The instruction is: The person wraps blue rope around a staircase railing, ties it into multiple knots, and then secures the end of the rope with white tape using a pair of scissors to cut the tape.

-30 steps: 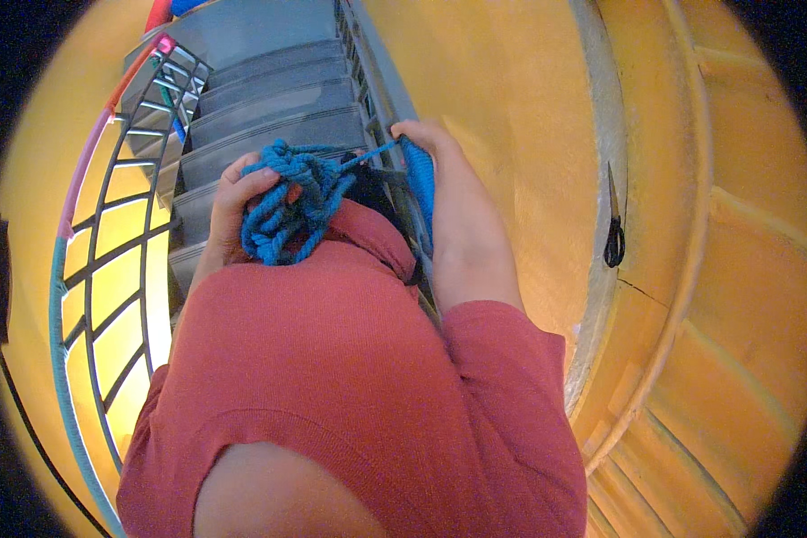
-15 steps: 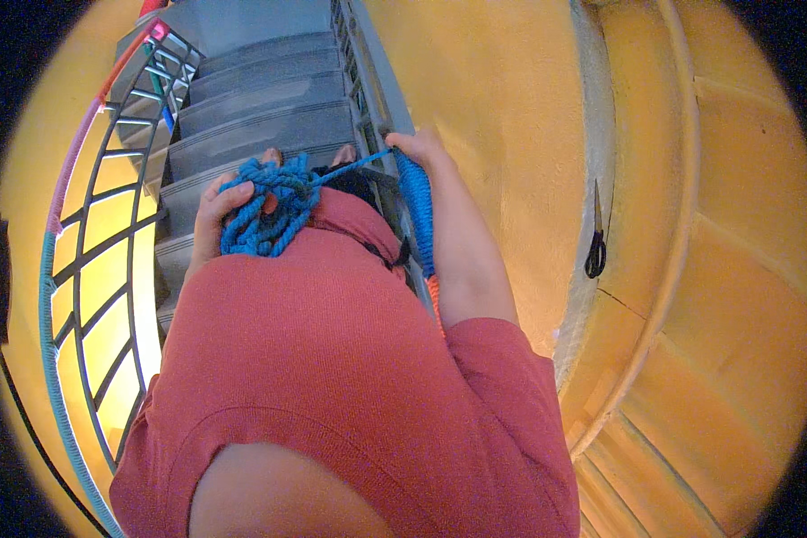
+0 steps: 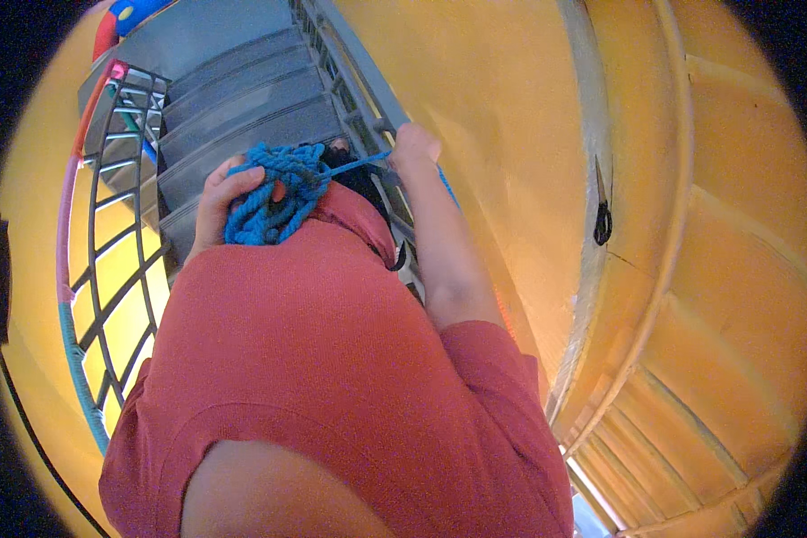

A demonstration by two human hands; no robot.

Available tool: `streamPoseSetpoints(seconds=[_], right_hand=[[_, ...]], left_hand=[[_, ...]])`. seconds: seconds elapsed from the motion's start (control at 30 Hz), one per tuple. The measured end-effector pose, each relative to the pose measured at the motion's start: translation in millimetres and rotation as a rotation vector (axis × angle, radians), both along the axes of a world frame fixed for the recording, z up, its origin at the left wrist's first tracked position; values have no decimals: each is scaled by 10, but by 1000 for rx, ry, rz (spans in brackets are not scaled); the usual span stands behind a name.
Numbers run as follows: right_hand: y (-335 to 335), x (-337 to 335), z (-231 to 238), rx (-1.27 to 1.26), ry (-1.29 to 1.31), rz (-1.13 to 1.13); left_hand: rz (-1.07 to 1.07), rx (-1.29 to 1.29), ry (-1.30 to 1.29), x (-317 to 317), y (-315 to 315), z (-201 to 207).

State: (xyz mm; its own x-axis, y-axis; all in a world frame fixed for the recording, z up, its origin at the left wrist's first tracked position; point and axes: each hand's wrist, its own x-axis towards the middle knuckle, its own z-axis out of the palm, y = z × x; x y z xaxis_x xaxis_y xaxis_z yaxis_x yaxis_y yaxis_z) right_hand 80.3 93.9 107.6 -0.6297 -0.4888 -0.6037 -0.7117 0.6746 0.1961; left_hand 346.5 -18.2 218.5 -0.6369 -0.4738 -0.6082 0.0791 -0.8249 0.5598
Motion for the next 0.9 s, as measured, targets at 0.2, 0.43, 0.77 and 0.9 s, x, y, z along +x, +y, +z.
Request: streamPoseSetpoints(seconds=[0.2,0.43,0.77,0.9], right_hand=[[26,-163,33,57,-114,-50],[160,-354,-37,-138,-331,-232],[423,-486,-158,-517,-827,-799],[470,-354,8,-995,-568,-672]], left_hand=[[-84,19,-38,53,-164,27],[-78,71,-81,56,-290,-39],[19,283,-65,-120,-553,-43],[-12,224,-74,-282,-640,52]])
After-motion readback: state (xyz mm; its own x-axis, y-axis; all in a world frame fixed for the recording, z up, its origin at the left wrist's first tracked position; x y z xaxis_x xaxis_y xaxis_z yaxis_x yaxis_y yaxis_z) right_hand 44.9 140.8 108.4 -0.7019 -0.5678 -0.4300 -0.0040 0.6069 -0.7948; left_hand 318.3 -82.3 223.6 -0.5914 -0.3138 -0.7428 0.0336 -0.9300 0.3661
